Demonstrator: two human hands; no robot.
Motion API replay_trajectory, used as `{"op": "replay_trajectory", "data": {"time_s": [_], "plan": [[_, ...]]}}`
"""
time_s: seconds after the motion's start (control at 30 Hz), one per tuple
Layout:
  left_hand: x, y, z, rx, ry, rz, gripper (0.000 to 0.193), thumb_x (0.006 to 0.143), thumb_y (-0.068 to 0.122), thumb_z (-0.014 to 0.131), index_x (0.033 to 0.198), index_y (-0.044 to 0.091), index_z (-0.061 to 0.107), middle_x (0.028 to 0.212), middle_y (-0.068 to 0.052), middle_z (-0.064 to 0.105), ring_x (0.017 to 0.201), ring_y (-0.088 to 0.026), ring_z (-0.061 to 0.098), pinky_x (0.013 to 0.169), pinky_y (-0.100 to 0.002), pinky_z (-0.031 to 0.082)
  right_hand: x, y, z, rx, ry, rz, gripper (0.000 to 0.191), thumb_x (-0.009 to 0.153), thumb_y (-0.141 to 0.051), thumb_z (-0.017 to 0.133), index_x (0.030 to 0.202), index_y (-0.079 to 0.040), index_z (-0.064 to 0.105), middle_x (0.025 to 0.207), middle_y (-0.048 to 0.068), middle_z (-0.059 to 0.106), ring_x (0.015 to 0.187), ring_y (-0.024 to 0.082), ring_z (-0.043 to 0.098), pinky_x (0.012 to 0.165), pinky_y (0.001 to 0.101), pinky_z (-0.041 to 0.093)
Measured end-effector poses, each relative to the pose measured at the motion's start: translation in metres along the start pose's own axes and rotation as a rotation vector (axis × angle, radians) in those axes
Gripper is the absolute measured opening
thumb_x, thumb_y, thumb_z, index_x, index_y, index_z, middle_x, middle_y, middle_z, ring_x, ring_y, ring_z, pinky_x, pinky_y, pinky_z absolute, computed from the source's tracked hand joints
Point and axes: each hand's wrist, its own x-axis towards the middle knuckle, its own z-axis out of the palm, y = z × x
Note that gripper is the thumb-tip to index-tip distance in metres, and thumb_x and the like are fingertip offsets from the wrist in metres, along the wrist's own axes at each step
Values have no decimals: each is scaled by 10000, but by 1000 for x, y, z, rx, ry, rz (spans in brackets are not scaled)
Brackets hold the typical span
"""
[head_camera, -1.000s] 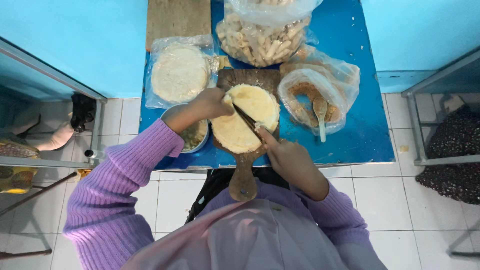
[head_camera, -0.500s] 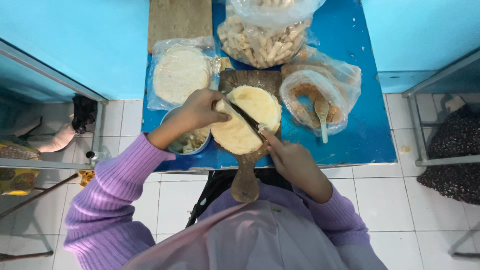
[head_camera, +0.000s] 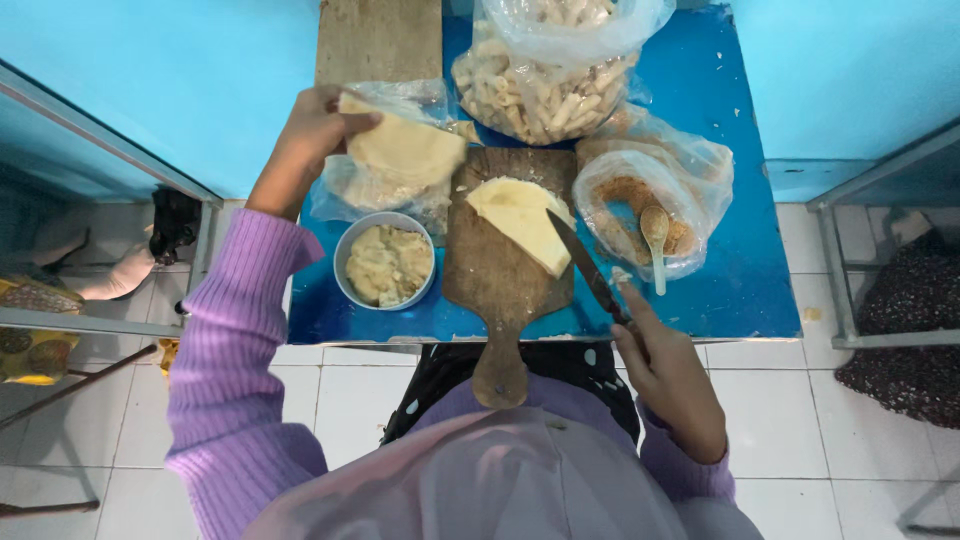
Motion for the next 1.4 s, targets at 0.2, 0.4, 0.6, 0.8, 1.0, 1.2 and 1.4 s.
{"op": "replay_trajectory", "data": {"time_s": [0.2, 0.4, 0.6, 0.8, 1.0, 1.2, 1.4], "plan": [[7, -28, -12, 740, 213, 292, 458, 699, 197, 931, 1041, -14, 712, 901, -196, 718, 820, -352, 724, 725, -406, 561, 0, 9, 3, -14, 47, 52, 620, 946, -126, 633, 1518, -25, 418, 645, 144, 610, 489, 222, 569, 517, 362, 449], [-42, 3, 54, 724, 52, 682, 315, 884, 127, 776, 1137, -20, 659, 1074, -230, 682, 985, -394, 671, 825, -471, 538, 1, 8, 5, 31, 83, 36, 688, 934, -131, 675, 1539, 10, 381, 574, 106, 499, 479, 147, 445, 480, 319, 395], [-47, -19, 136, 802, -296, 751, 372, 854, 253, 740, 1018, -79, 700, 985, -317, 666, 855, -484, 637, 735, -570, 499, 3, 11, 7, 41, 112, -21, 714, 922, -119, 694, 1534, 36, 361, 594, 83, 515, 487, 118, 445, 469, 297, 388], [-13, -50, 144, 931, -369, 452, 440, 811, 383, 765, 929, -40, 737, 1005, -312, 681, 975, -473, 657, 872, -542, 519, -1, 17, 3, 27, 131, 35, 719, 921, -121, 697, 1541, 22, 361, 589, 104, 485, 483, 127, 435, 475, 298, 384], [-6, -51, 152, 1034, -291, 370, 536, 712, 442, 844, 909, -50, 760, 1016, -358, 648, 962, -507, 624, 829, -526, 515, 0, 26, 7, -4, 189, 2, 772, 890, -129, 747, 1554, 6, 376, 611, 113, 497, 522, 146, 452, 513, 295, 424], [-2, -43, 148, 724, -396, 235, 516, 704, 373, 860, 1007, -1, 673, 946, -218, 726, 896, -346, 722, 801, -445, 562, 1, 47, 15, -88, 304, -209, 834, 860, -127, 810, 1537, 17, 343, 790, 133, 641, 633, 149, 601, 579, 309, 497], [-13, -31, 150, 492, -263, 312, 610, 669, 226, 944, 1060, 67, 504, 846, -98, 634, 776, -251, 652, 682, -406, 525, 20, 54, 19, -127, 375, -210, 940, 898, -70, 822, 1604, 9, 207, 848, 128, 675, 631, 177, 606, 593, 299, 503]]}}
